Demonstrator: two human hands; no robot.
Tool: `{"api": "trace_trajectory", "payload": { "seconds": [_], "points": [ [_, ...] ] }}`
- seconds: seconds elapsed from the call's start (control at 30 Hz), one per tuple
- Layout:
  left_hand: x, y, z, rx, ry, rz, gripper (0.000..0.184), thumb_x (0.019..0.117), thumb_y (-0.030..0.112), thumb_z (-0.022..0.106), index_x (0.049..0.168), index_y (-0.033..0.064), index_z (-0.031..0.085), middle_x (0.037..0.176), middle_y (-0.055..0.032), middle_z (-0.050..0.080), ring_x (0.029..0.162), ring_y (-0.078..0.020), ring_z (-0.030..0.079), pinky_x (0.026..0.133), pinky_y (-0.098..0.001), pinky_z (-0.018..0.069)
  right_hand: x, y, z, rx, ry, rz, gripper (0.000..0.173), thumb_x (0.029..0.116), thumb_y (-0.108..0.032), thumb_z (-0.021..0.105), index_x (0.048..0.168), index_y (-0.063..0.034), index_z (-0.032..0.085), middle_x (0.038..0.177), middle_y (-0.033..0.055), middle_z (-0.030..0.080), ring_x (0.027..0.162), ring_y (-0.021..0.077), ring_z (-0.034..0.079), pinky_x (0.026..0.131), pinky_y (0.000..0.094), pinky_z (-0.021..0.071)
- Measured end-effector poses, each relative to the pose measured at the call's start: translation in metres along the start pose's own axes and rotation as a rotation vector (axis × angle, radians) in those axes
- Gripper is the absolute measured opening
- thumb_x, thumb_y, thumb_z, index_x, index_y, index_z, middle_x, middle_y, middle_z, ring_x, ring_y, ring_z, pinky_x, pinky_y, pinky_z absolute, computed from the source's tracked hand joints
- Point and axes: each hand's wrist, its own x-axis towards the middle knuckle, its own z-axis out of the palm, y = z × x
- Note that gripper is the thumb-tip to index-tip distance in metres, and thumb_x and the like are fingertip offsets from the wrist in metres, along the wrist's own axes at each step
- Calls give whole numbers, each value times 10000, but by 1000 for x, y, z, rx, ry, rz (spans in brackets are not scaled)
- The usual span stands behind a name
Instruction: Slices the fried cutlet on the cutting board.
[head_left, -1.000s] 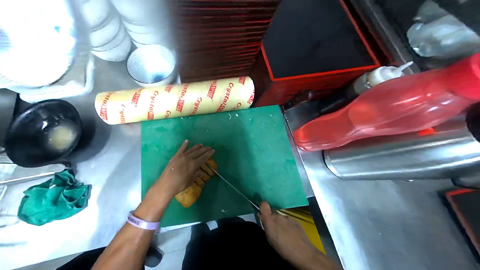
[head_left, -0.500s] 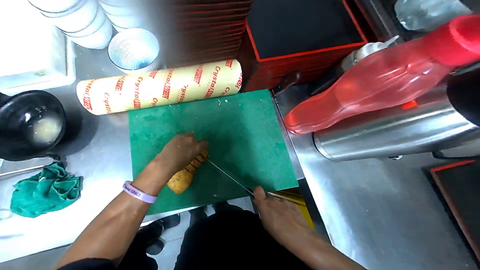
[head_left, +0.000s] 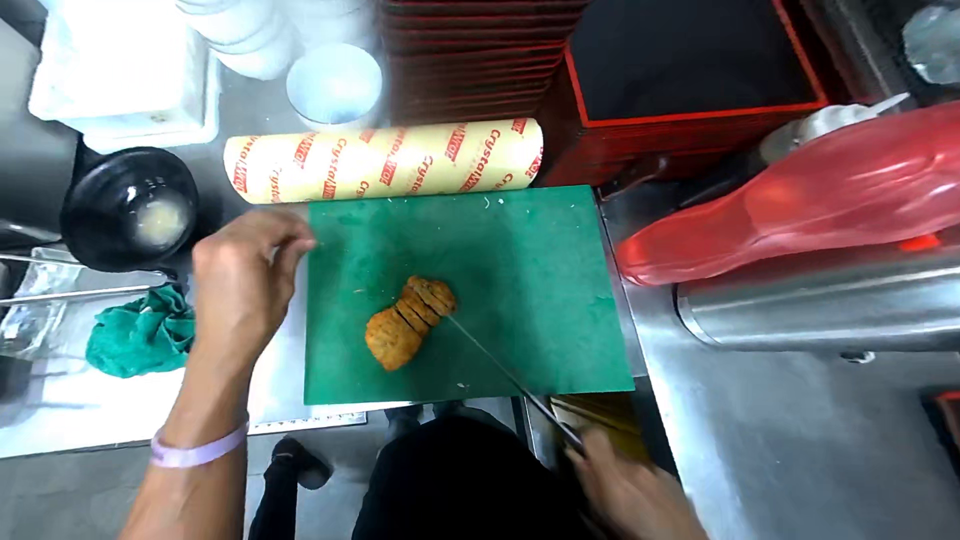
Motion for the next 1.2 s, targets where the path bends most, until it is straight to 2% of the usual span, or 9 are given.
{"api": "trace_trajectory", "payload": {
  "seconds": [0.17, 0.43, 0.5, 0.53, 0.63, 0.9, 1.03, 1.13, 1.2],
  "points": [
    [-46, -4, -1, 19, 28, -188, 168, 1017, 68, 576, 1014, -9, 724, 850, -141, 707, 663, -236, 668, 656, -420, 576, 44, -56, 17, -6, -30, -78, 272, 1023, -226, 539, 1127, 2, 644, 776, 191, 693, 606, 403, 698, 515, 551, 553],
    [-69, 3, 47, 30, -103, -315, 391, 1088, 256, 480, 863, -28, 625, 692, -161, 600, 618, -335, 623, 556, -513, 489, 56, -72, 39, -66, -119, 18, 285, 1054, -225, 493, 1185, -11, 628, 855, 193, 714, 661, 396, 719, 553, 521, 571],
    [-71, -3, 61, 7, -96, -167, 314, 1078, 200, 495, 975, -26, 688, 895, -174, 701, 824, -332, 712, 720, -494, 575, 52, -74, 40, -82, -81, 4, 279, 1051, -225, 503, 1158, -9, 643, 809, 185, 705, 623, 384, 712, 521, 504, 566],
    [-72, -8, 67, -17, -160, -84, 296, 1076, 172, 484, 1147, -18, 699, 1136, -176, 722, 1073, -333, 708, 933, -490, 566, 51, -76, 37, -81, -99, 7, 284, 1058, -225, 494, 1165, -7, 641, 809, 187, 705, 632, 385, 714, 530, 505, 568],
    [-77, -27, 92, -62, -339, 105, 444, 1087, 260, 428, 1422, 11, 577, 1521, -132, 531, 1462, -306, 440, 1220, -486, 325, 50, -88, 18, -92, -230, 57, 310, 1076, -229, 461, 1233, -7, 610, 857, 201, 716, 707, 407, 729, 587, 524, 577],
    [-90, -52, 124, -176, -404, 155, 546, 1107, 367, 300, 1487, 47, 526, 1583, -83, 467, 1520, -279, 344, 1250, -531, 228, 72, -94, 29, -20, -575, 195, 406, 1124, -287, 341, 1385, 0, 463, 1074, 247, 701, 974, 443, 719, 813, 566, 571],
    [-74, -51, 107, -161, -529, 126, 632, 1094, 464, 236, 1483, 70, 540, 1589, -54, 463, 1529, -249, 328, 1262, -501, 221, 74, -100, 33, -54, -560, 219, 406, 1127, -278, 327, 1410, -16, 454, 1129, 242, 686, 976, 431, 719, 813, 546, 577],
    [-73, -52, 101, -133, -513, 205, 733, 1022, 590, 441, 1511, 47, 490, 1606, -96, 432, 1523, -273, 337, 1252, -531, 237, 68, -104, 41, -84, -457, 226, 387, 1120, -253, 349, 1388, -13, 490, 1082, 234, 700, 917, 422, 732, 763, 535, 586],
    [-82, -46, 100, -112, -356, 301, 726, 939, 557, 623, 1458, 55, 540, 1550, -132, 491, 1445, -296, 459, 1194, -532, 355, 67, -105, 41, -87, -437, 232, 375, 1118, -252, 358, 1368, -12, 502, 1070, 234, 698, 899, 422, 731, 752, 532, 586]
  ]
}}
